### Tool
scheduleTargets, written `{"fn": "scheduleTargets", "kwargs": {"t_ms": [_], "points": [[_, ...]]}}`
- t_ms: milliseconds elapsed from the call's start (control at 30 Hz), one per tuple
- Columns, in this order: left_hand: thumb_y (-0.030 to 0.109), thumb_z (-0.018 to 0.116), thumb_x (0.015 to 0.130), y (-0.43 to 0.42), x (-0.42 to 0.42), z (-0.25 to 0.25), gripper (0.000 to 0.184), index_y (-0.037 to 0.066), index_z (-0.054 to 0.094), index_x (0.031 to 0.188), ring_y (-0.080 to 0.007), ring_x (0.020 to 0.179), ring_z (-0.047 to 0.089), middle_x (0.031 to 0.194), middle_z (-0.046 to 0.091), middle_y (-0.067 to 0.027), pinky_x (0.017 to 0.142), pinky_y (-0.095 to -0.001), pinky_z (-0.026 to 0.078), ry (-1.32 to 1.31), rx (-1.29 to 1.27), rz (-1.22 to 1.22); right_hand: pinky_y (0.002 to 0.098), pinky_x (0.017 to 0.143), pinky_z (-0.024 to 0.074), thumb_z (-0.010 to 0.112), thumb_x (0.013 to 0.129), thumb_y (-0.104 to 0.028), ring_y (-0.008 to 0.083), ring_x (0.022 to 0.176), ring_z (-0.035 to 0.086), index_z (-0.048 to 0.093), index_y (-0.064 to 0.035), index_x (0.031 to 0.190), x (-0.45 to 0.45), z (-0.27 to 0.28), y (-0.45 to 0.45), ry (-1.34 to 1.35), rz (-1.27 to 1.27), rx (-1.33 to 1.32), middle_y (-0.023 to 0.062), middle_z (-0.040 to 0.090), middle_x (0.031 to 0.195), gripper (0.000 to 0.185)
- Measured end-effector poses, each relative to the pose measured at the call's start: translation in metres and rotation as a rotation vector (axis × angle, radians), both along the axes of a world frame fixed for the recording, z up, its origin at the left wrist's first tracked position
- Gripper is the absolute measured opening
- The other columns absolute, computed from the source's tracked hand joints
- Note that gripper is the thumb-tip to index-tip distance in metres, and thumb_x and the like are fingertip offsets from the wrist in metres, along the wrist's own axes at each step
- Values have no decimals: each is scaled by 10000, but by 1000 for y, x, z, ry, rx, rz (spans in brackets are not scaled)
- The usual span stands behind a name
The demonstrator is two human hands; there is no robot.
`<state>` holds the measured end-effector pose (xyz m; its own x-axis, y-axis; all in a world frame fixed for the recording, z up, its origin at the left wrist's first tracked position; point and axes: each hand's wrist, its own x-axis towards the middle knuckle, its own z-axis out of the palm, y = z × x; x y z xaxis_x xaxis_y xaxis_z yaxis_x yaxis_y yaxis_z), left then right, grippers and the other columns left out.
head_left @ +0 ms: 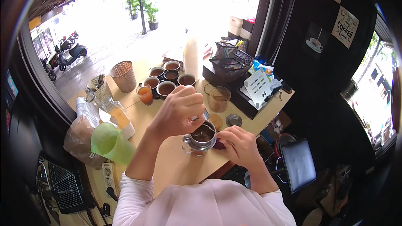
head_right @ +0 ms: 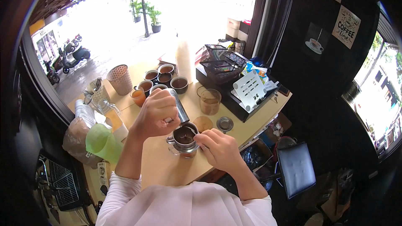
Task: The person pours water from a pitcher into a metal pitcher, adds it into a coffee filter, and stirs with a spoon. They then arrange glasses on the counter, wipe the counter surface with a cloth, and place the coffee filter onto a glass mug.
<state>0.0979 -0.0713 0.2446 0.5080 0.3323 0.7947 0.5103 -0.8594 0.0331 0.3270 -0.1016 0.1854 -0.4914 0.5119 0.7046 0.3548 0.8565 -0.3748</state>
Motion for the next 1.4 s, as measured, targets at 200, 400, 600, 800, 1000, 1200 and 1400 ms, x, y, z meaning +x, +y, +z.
{"fn": "scheduleTargets", "kwargs": {"t_ms": [200, 400, 600, 800, 1000, 1200, 1400], "points": [[2, 662, 600, 1, -1, -2, 204, 71, 478, 654, -210, 706, 505, 721, 459, -25, 653, -343, 435, 4, 4, 0, 327, 578, 486, 630, 808, 6, 243, 663, 611, 641, -28, 917, 0, -1, 3, 33, -7, 13, 86, 649, 799, 114], [5, 664, 605, 1, -2, -3, 203, 72, 478, 653, -211, 704, 508, 721, 462, -24, 655, -342, 437, 11, -12, 0, 330, 587, 491, 648, 806, -37, 233, 703, 607, 641, -60, 906, 1, -3, 7, 76, 14, -10, 55, 627, 786, 104], [8, 666, 615, 1, -2, -5, 202, 74, 479, 653, -209, 705, 510, 724, 467, -25, 656, -344, 435, 7, -23, -11, 332, 590, 486, 646, 823, -40, 248, 691, 601, 638, -45, 911, 2, -2, 9, 81, 44, -25, 74, 631, 795, 88], [12, 667, 638, 0, -3, -8, 207, 76, 471, 631, -214, 685, 494, 715, 465, -23, 652, -346, 435, -21, -21, 7, 289, 548, 461, 629, 863, -21, 189, 659, 600, 631, -27, 919, -1, -16, 11, 236, -43, -140, 72, 635, 779, 56], [-28, 681, 701, 13, -20, -33, 274, 50, 436, 605, -203, 623, 429, 660, 411, -35, 571, -327, 350, -294, -132, 39, 180, 511, 410, 639, 910, -53, 37, 652, 560, 624, -27, 1009, 1, -41, 11, 509, -31, -590, 24, 635, 801, 104], [-105, 653, 763, 17, -32, -56, 335, 35, 381, 628, -109, 615, 353, 665, 362, -15, 561, -264, 305, -692, -152, 131, 152, 527, 410, 673, 886, -55, 37, 722, 555, 559, -19, 1142, 4, -43, 9, 527, -45, -657, 32, 604, 857, 283], [-32, 609, 882, 12, -45, -82, 361, 68, 347, 656, -36, 639, 306, 692, 333, 45, 565, -206, 285, -989, -233, 238, 167, 524, 415, 625, 921, -91, 66, 685, 532, 432, -15, 1218, 0, -64, -1, 716, 2, -584, 47, 548, 871, 362]]}}
